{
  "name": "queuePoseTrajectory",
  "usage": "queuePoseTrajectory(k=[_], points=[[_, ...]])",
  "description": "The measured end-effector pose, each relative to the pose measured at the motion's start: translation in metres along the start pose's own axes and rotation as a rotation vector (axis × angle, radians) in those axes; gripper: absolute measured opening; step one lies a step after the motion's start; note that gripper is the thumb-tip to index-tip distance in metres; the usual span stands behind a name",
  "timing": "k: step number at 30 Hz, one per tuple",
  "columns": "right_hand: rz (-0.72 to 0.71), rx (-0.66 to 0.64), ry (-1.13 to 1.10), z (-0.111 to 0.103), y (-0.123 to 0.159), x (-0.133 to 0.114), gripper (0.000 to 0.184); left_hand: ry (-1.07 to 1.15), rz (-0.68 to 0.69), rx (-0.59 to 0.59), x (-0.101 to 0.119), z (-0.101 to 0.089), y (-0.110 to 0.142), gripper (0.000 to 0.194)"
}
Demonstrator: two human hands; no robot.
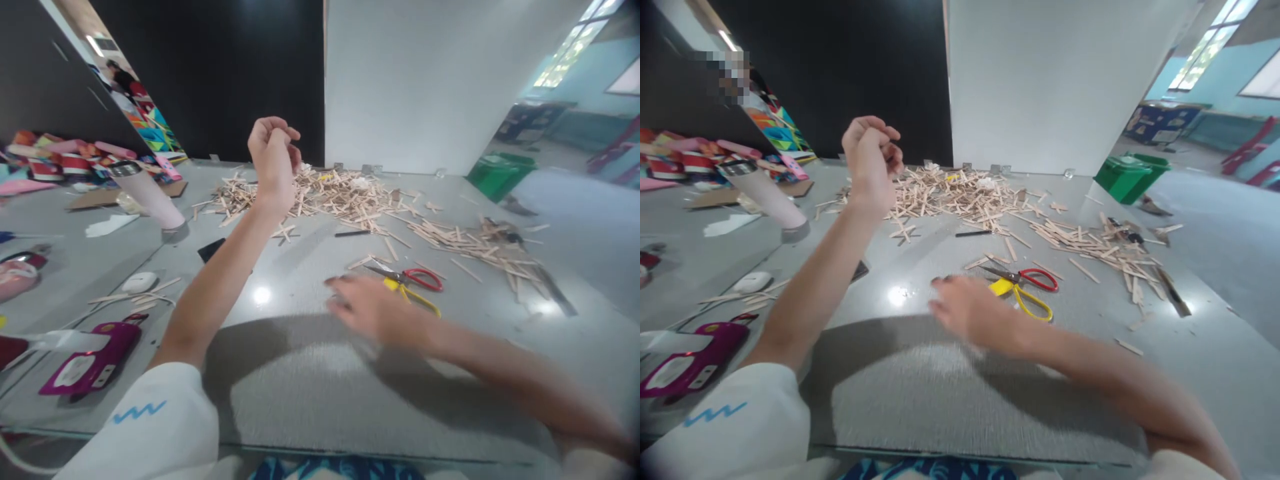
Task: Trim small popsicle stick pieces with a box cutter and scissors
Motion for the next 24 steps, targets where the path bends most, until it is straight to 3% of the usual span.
queuePoseTrajectory(k=[1,3,5,7,9,12,15,18,21,24], points=[[0.033,-0.004,0.076,-0.012,0.005,0.019,0.027,-0.033,0.027,-0.031,0.006,-0.002,0.011,0.018],[0.187,-0.132,0.473,-0.026,0.017,0.074,0.027,-0.141,0.102,-0.099,0.017,-0.001,0.036,0.005],[0.292,-0.177,0.576,-0.039,0.027,0.118,0.024,-0.363,0.181,-0.286,0.013,0.018,0.069,0.005],[0.360,-0.200,0.616,-0.042,0.036,0.150,0.028,-0.611,0.142,-0.620,-0.019,0.048,0.116,0.011],[0.377,-0.206,0.617,-0.037,0.041,0.169,0.037,-0.672,0.084,-0.758,-0.047,0.062,0.157,0.006],[0.361,-0.176,0.597,-0.027,0.043,0.181,0.037,-0.709,0.047,-0.877,-0.077,0.077,0.206,0.023],[0.354,-0.110,0.566,-0.022,0.045,0.184,0.026,-0.704,0.038,-0.933,-0.089,0.081,0.230,0.027],[0.365,-0.028,0.510,-0.022,0.047,0.187,0.017,-0.689,-0.003,-0.960,-0.096,0.078,0.233,0.032],[0.372,0.082,0.437,-0.031,0.046,0.187,0.020,-0.658,-0.075,-0.949,-0.102,0.072,0.224,0.037],[0.382,0.208,0.335,-0.044,0.043,0.179,0.025,-0.594,-0.148,-0.875,-0.101,0.061,0.212,0.022]])
Point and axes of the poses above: each hand's wrist, its own y-axis away from the middle knuckle, its own z-axis out of the palm, x = y × z, the point moved 10 cm from there along -y, towards the middle knuckle, and after that the axes turned 9 degrees about x, right-handed, at the moved point
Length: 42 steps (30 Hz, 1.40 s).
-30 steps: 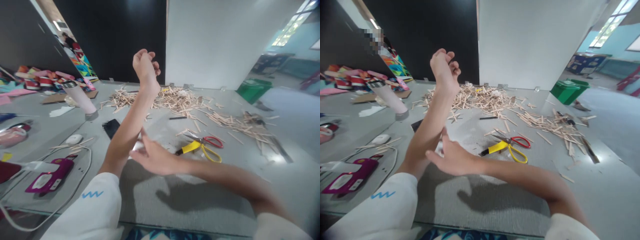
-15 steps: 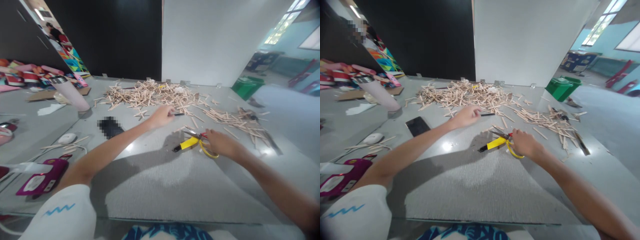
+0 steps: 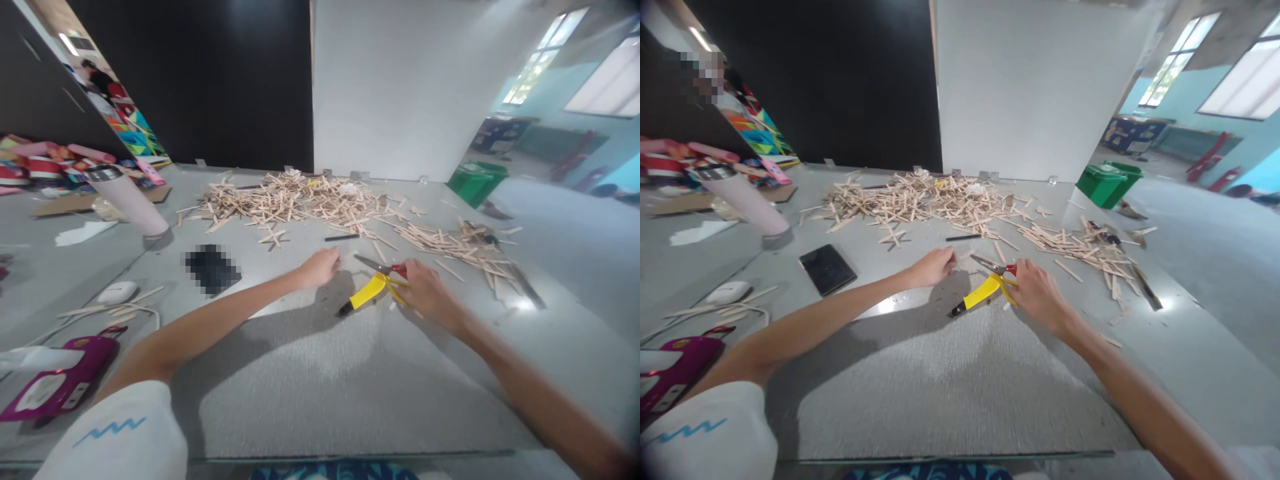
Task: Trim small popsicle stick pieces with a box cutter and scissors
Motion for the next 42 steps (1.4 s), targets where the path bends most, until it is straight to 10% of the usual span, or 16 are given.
queuePoseTrajectory(k=[7,12,19,42], points=[[0.108,-0.265,-0.882,-0.007,0.041,-0.063,0.054,0.425,-0.010,0.141,0.029,-0.051,0.039,0.018],[0.057,-0.444,-1.273,-0.008,0.089,-0.110,0.067,0.724,-0.040,0.101,0.058,-0.052,0.078,0.036],[0.215,-0.494,-1.322,0.022,0.113,-0.105,0.057,0.744,-0.043,0.090,0.075,-0.045,0.097,0.032],[0.111,-0.657,-1.302,0.021,0.095,-0.123,0.062,0.531,0.098,0.304,0.076,-0.084,0.106,0.023]])
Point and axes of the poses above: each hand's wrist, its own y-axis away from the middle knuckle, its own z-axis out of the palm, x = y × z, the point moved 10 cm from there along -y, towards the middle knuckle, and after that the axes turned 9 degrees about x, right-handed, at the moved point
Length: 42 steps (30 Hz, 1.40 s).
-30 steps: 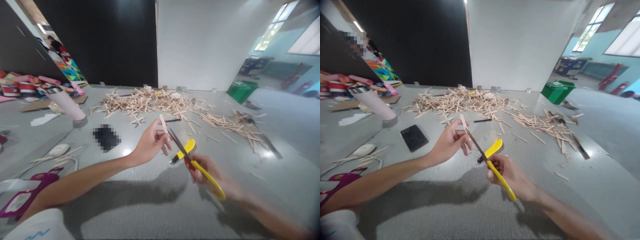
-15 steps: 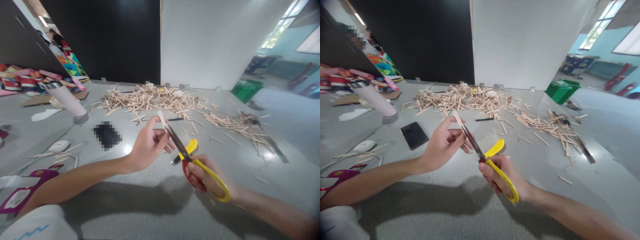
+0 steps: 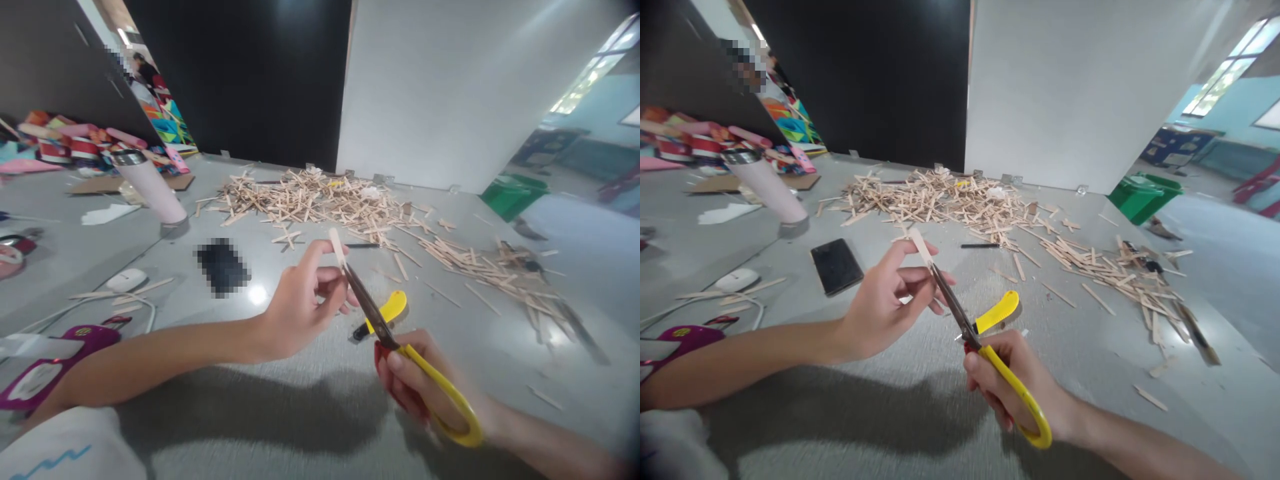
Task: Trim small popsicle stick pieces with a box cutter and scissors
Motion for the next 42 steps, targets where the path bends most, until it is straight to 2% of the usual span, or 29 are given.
queuePoseTrajectory(k=[16,19,25,30,38,42], points=[[0.052,-0.008,-0.032,0.000,0.004,0.000,0.062,-0.027,-0.036,0.020,-0.004,0.003,0.005,0.023],[0.062,0.006,-0.025,0.000,0.003,-0.002,0.064,-0.066,0.000,0.047,-0.004,0.001,0.005,0.023],[0.049,-0.011,-0.005,-0.001,-0.001,0.000,0.055,-0.130,0.107,0.064,0.000,0.000,0.005,0.023],[0.059,0.036,0.023,-0.008,-0.006,0.008,0.051,-0.125,0.109,0.058,-0.001,0.001,0.003,0.021],[0.105,0.054,0.002,-0.004,-0.008,0.007,0.061,-0.108,0.120,0.013,-0.007,0.005,0.002,0.025],[0.082,0.080,0.024,-0.006,-0.011,0.005,0.067,-0.080,0.093,-0.018,-0.012,0.008,0.000,0.028]])
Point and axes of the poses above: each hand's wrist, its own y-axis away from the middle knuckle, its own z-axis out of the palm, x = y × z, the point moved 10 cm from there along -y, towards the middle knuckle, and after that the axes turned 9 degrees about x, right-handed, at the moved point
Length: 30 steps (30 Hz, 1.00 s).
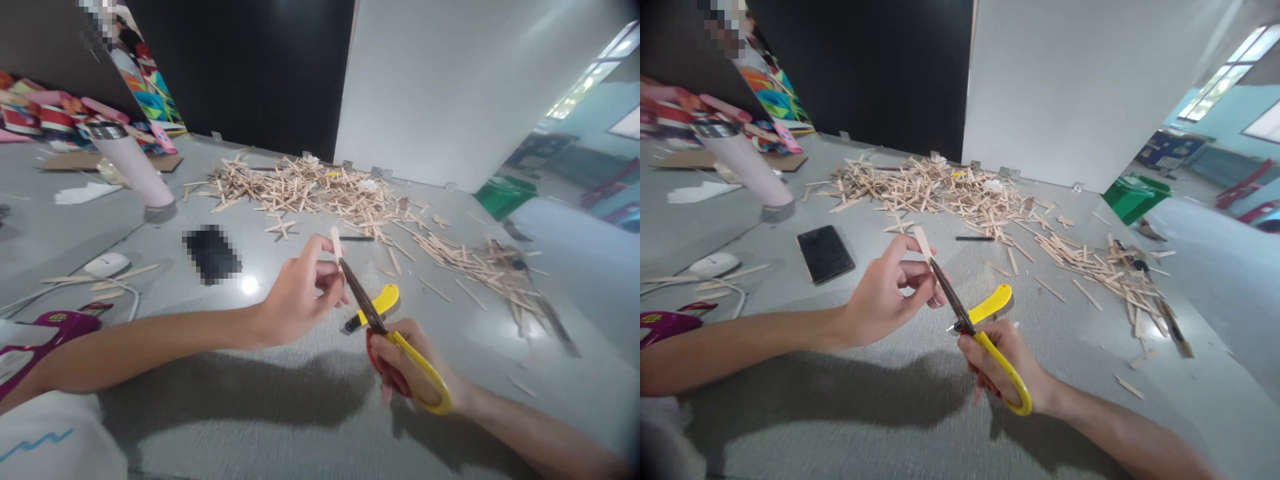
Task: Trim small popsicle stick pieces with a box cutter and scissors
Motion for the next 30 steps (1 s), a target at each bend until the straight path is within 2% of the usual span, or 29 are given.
queuePoseTrajectory(k=[5,9,20,24,30], points=[[-0.055,0.002,0.038,-0.004,-0.004,0.001,0.071,0.000,-0.045,-0.012,-0.009,0.000,-0.004,0.027],[-0.049,0.007,0.049,-0.010,-0.014,0.013,0.074,-0.022,-0.094,-0.075,-0.016,0.003,-0.008,0.024],[-0.163,0.038,0.046,-0.017,-0.036,0.022,0.067,-0.010,-0.168,-0.116,-0.026,0.006,-0.011,0.027],[-0.104,0.021,0.035,-0.018,-0.041,0.036,0.068,-0.096,-0.176,-0.156,-0.030,0.006,-0.013,0.027],[-0.041,0.056,0.036,-0.022,-0.046,0.053,0.072,-0.241,-0.092,-0.219,-0.032,0.008,-0.014,0.026]])
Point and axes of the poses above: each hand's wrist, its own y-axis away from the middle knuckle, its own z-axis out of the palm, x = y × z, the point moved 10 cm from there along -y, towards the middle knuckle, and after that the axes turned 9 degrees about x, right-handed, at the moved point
